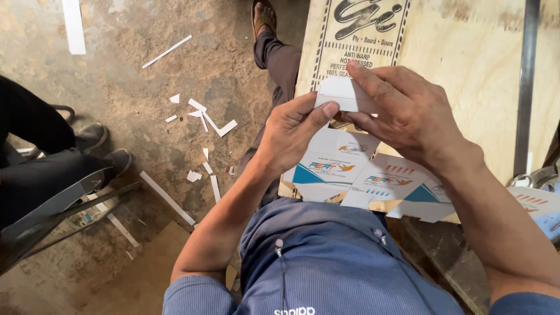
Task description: The person uses large shears to cut a printed cardboard sheet into a specific shape. They trim the edges and cut out a rectangular window in the center of the sheet. The person rotates the cardboard frequently to follow the cut lines and eventually separates the finished piece from the main sheet.
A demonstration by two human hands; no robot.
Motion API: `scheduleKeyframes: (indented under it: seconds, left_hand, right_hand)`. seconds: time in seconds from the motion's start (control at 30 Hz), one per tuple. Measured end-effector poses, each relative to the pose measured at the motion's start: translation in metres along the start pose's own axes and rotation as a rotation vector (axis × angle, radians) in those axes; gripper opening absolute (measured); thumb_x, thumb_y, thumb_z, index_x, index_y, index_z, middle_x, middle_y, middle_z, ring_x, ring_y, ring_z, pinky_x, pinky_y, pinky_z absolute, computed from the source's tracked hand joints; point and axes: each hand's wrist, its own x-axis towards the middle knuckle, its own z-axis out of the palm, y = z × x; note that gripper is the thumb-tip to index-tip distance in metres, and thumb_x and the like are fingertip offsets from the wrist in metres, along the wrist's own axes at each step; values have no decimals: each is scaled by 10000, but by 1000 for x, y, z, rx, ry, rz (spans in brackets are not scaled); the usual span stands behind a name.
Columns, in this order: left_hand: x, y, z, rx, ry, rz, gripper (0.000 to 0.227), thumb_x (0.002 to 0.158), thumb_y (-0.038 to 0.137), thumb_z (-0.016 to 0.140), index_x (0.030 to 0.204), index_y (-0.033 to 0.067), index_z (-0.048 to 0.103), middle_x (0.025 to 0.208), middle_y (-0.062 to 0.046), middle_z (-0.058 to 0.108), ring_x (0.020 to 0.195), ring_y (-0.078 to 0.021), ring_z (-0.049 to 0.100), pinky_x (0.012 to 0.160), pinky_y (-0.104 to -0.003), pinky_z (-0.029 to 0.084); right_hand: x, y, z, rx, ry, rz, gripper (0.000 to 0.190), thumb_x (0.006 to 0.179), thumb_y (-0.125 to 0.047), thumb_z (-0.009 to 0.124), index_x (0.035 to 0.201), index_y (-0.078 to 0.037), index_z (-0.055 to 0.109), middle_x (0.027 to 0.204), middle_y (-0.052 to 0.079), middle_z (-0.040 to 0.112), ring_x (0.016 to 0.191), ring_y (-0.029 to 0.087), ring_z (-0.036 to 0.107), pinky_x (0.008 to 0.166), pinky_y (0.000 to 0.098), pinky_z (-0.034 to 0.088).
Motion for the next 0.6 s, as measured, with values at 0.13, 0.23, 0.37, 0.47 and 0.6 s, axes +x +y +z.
scheduleKeyframes:
  seconds: [0.13, 0.23, 0.37, 0.47, 0.6]
  left_hand:
    - [5, 7, 1, 40, -14, 89, 270, 1064, 204, 623, 1230, -1, 679, 1021, -22, 714, 968, -63, 625, 877, -215, 524]
    - [14, 14, 3, 230, 57, 6, 221, 1004, 168, 702, 1129, -13, 714, 900, -64, 674, 845, -94, 586, 755, -235, 507]
    - [16, 28, -6, 117, 110, 165, 498, 866, 153, 755, 1261, -21, 506, 980, -25, 634, 874, -73, 618, 740, -214, 538]
    - [22, 34, -17, 404, -54, 391, 138, 1052, 153, 708, 1057, 16, 728, 1037, -47, 692, 929, -97, 668, 757, -242, 566]
    - [31, 30, -21, 363, 53, 184, 195, 1036, 166, 725, 984, -22, 727, 878, -76, 656, 782, -151, 604, 685, -289, 499]
  right_hand:
    - [-3, 11, 5, 147, -51, 51, 592, 873, -238, 816, 1422, -116, 632, 1096, 101, 710, 901, 260, 694, 776, 352, 584]
    - [-2, 17, 8, 214, -89, 43, 464, 882, -225, 814, 1321, -128, 698, 930, 79, 735, 785, 226, 694, 682, 356, 560]
    - [-3, 24, 12, 237, -144, 64, 296, 953, -173, 774, 1247, -134, 757, 856, 75, 742, 743, 205, 688, 634, 343, 537]
    - [-2, 26, 13, 283, -228, 173, 324, 929, -185, 775, 1247, -130, 749, 826, 80, 742, 695, 179, 684, 605, 326, 530]
    - [-4, 35, 9, 744, -206, 383, 294, 1028, -147, 694, 1312, -74, 712, 929, 52, 758, 827, 123, 702, 747, 270, 575]
